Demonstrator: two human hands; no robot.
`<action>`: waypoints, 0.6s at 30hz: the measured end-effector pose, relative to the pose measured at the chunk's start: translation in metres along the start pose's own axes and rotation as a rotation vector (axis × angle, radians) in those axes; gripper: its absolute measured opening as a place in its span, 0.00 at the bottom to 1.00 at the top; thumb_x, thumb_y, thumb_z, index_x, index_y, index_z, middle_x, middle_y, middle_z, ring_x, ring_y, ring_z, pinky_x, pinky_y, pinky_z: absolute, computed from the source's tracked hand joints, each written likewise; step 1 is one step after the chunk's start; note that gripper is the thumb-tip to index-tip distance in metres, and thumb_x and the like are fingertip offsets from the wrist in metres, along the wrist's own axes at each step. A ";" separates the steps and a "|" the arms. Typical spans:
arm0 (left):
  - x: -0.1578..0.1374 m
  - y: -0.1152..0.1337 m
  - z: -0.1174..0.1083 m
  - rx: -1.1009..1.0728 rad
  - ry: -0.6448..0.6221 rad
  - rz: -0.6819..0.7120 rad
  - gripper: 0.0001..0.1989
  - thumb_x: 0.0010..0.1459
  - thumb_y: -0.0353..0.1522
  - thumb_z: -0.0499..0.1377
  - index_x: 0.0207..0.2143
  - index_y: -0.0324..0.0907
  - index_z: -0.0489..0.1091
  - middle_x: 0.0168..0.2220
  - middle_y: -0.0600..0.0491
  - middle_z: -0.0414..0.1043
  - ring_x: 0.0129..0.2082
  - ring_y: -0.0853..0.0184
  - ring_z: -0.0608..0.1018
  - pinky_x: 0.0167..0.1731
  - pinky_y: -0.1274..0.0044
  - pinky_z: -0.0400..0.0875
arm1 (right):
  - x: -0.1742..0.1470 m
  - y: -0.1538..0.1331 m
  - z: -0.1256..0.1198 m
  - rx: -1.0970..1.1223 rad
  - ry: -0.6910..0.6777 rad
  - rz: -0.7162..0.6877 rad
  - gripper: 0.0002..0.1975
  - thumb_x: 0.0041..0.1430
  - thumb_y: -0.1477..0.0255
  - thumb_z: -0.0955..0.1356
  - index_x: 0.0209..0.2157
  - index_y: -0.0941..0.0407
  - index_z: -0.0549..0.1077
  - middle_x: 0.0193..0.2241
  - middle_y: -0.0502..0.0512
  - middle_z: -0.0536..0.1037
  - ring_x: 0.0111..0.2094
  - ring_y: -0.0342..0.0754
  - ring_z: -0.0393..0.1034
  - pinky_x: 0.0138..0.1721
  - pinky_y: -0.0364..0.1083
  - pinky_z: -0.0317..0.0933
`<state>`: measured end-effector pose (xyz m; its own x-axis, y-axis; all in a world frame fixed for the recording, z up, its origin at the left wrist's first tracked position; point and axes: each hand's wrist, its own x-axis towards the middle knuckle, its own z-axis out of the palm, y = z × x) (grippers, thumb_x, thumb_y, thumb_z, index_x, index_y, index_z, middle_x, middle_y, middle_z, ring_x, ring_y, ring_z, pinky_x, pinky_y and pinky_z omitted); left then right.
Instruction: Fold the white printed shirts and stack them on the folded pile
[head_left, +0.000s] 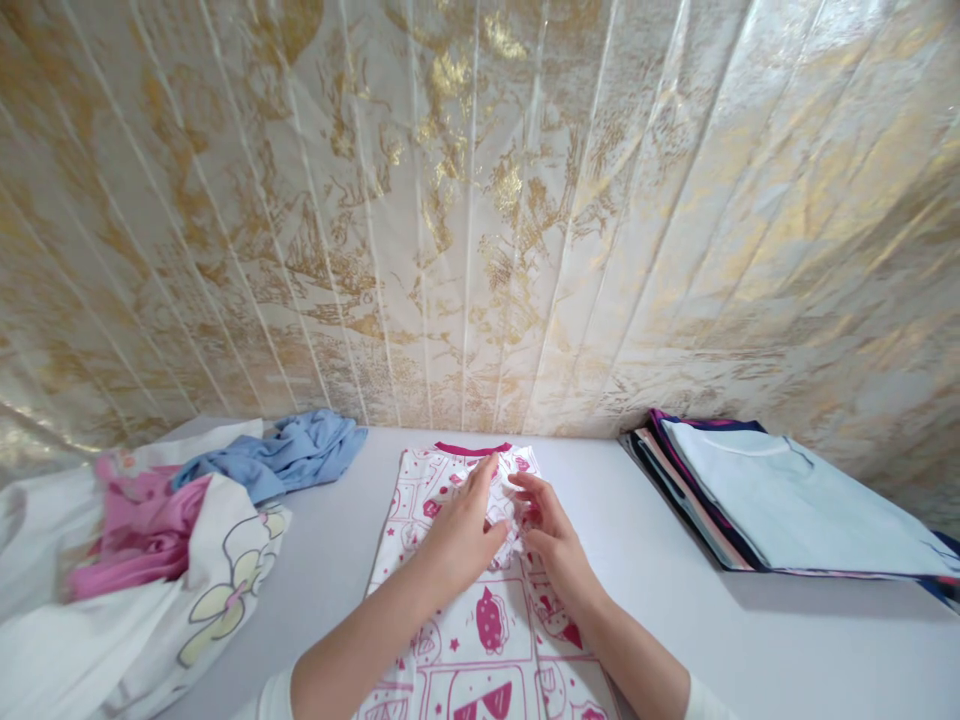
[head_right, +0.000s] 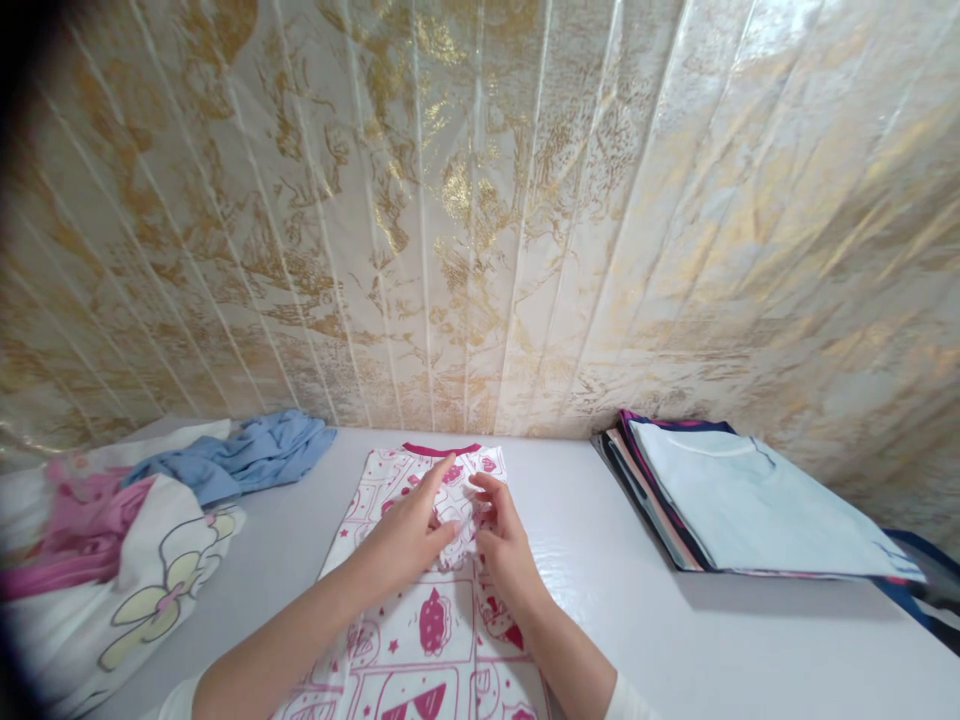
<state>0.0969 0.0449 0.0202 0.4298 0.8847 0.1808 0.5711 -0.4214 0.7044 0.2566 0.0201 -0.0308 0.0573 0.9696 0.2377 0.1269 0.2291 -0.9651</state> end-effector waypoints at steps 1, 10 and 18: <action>-0.005 0.002 0.000 0.028 -0.066 0.020 0.39 0.55 0.25 0.57 0.67 0.46 0.47 0.68 0.47 0.47 0.63 0.55 0.63 0.58 0.64 0.61 | 0.001 0.000 0.000 0.022 0.024 0.011 0.35 0.37 0.79 0.60 0.52 0.50 0.64 0.54 0.54 0.68 0.53 0.51 0.64 0.54 0.53 0.59; -0.015 -0.010 0.021 -0.150 0.015 -0.023 0.28 0.49 0.17 0.54 0.51 0.46 0.68 0.60 0.50 0.62 0.55 0.62 0.71 0.52 0.71 0.68 | -0.021 -0.006 -0.004 -0.165 0.042 0.012 0.25 0.51 0.76 0.62 0.52 0.52 0.61 0.43 0.54 0.69 0.33 0.46 0.65 0.33 0.45 0.65; -0.012 -0.009 0.027 -0.300 -0.001 -0.114 0.19 0.57 0.22 0.53 0.50 0.41 0.68 0.30 0.56 0.73 0.25 0.70 0.75 0.25 0.80 0.70 | -0.032 -0.005 0.000 -0.422 0.027 -0.101 0.29 0.48 0.78 0.63 0.54 0.52 0.60 0.43 0.54 0.67 0.33 0.46 0.65 0.37 0.47 0.63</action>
<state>0.1056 0.0327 -0.0071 0.3760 0.9224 0.0884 0.3839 -0.2419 0.8911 0.2542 -0.0119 -0.0337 0.0492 0.9402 0.3371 0.5265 0.2623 -0.8087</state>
